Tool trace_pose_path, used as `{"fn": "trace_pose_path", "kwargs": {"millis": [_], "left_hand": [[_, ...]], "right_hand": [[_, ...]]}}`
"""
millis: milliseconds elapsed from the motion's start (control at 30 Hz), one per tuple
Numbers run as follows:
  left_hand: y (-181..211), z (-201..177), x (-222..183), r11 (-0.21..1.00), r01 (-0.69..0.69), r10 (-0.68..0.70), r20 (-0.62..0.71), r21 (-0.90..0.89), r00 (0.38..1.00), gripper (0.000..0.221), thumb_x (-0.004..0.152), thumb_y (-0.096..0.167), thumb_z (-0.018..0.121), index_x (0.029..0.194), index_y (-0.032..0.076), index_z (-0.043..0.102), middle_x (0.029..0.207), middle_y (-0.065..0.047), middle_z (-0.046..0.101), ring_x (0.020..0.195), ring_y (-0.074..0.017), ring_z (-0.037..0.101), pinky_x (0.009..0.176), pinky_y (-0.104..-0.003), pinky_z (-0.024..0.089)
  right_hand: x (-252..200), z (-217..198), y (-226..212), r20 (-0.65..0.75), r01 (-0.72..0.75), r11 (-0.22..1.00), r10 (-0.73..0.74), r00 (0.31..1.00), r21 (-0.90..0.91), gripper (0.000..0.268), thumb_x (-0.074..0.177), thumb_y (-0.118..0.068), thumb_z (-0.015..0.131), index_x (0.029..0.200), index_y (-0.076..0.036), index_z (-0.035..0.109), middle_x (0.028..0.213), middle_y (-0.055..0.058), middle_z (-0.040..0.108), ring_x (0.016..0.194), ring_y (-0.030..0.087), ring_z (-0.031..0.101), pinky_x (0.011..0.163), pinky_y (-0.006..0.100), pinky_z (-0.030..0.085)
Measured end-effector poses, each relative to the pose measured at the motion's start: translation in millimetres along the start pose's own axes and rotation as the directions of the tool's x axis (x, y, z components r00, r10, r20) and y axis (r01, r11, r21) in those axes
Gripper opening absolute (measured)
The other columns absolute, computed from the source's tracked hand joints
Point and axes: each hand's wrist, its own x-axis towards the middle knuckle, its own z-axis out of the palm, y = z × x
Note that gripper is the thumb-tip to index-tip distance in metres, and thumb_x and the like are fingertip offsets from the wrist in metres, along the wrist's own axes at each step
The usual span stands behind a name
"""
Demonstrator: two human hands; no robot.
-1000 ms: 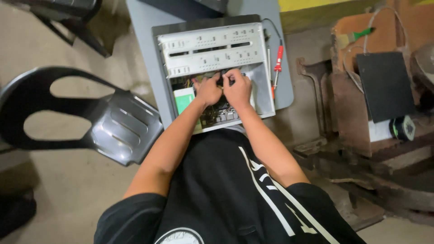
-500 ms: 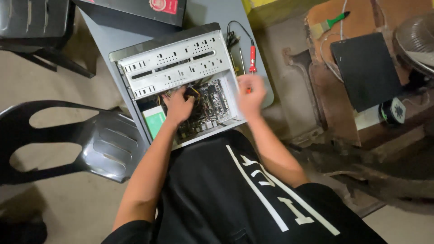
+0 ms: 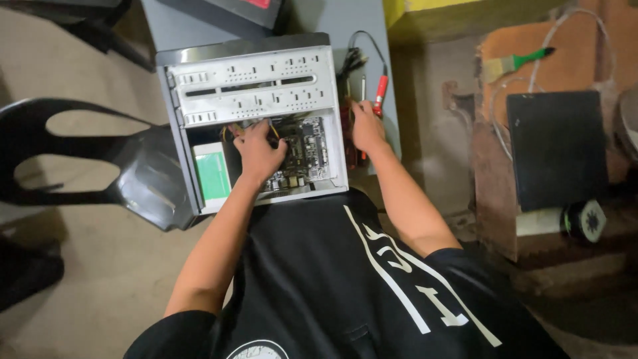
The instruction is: Connecting internal cables and a hard drive before sliding the side panel onto a desktop computer case.
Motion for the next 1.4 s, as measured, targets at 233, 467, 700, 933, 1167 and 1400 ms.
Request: {"fn": "trace_pose_path", "kwargs": {"millis": [233, 467, 700, 933, 1167, 1400], "left_hand": [[5.4, -19.4, -2.8, 1.000, 0.008, -0.007, 0.049, -0.019, 0.999, 0.019, 0.085, 0.026, 0.074, 0.087, 0.018, 0.057, 0.095, -0.001, 0.065, 0.115, -0.0279, 0.061, 0.101, -0.057, 0.034], [-7.4, -22.4, -6.2, 0.996, -0.089, 0.089, 0.106, -0.007, 0.990, 0.051, 0.092, 0.022, 0.063, 0.139, 0.004, 0.060, 0.131, -0.015, 0.067, 0.126, -0.0316, 0.058, 0.106, -0.054, 0.031], [-21.2, -41.1, 10.7, 0.991, -0.114, 0.129, 0.268, -0.068, 0.955, 0.056, 0.094, 0.025, 0.064, 0.146, 0.006, 0.060, 0.148, -0.013, 0.061, 0.138, -0.0351, 0.054, 0.112, -0.056, 0.025], [-39.3, -31.4, 22.5, 0.989, -0.087, 0.121, 0.301, -0.123, 0.946, 0.049, 0.094, 0.036, 0.068, 0.141, 0.024, 0.065, 0.139, 0.001, 0.068, 0.137, -0.0283, 0.055, 0.116, -0.069, 0.016], [-31.1, -38.8, 17.4, 0.979, -0.094, 0.134, 0.226, -0.179, 0.965, 0.043, 0.089, 0.031, 0.079, 0.131, 0.023, 0.072, 0.123, 0.001, 0.075, 0.125, -0.0258, 0.065, 0.114, -0.059, 0.027], [-75.0, 13.8, 43.6, 0.977, 0.036, 0.022, 0.270, -0.209, 0.963, 0.044, 0.080, 0.039, 0.085, 0.122, 0.032, 0.075, 0.103, -0.002, 0.079, 0.114, -0.0298, 0.070, 0.103, -0.048, 0.049]], "right_hand": [[38.2, 31.4, 37.1, -0.142, 0.097, 0.992, -0.086, 0.986, 0.078, 0.030, 0.098, 0.002, 0.048, 0.122, -0.005, 0.063, 0.130, 0.013, 0.055, 0.114, 0.045, 0.064, 0.103, 0.051, 0.054], [20.0, 34.4, 63.1, -0.218, 0.131, 0.701, 0.037, 0.975, 0.701, 0.012, 0.085, -0.012, 0.065, 0.097, -0.012, 0.064, 0.095, 0.004, 0.061, 0.085, 0.021, 0.061, 0.076, 0.034, 0.047], [-39.3, -14.5, 18.7, -0.073, 0.087, -0.198, 0.076, 0.994, 0.976, 0.017, 0.083, -0.015, 0.058, 0.097, -0.016, 0.049, 0.080, 0.005, 0.059, 0.075, 0.023, 0.066, 0.078, 0.037, 0.056], [-57.9, -15.6, -43.0, -0.091, 0.061, -0.244, -0.112, 0.990, 0.968, 0.046, 0.085, -0.014, 0.057, 0.131, -0.016, 0.053, 0.087, 0.002, 0.052, 0.060, 0.009, 0.046, 0.070, 0.031, 0.049], [-64.7, 25.5, -111.0, -0.173, 0.114, 0.427, 0.102, 0.980, 0.897, 0.031, 0.085, -0.005, 0.083, 0.114, -0.002, 0.072, 0.092, 0.011, 0.067, 0.066, 0.015, 0.069, 0.057, 0.029, 0.064], [-22.5, 90.9, -120.0, -0.305, 0.162, 0.909, -0.040, 0.951, 0.383, 0.020, 0.097, -0.028, 0.075, 0.109, -0.013, 0.079, 0.098, 0.010, 0.078, 0.092, 0.025, 0.077, 0.078, 0.034, 0.063]]}}
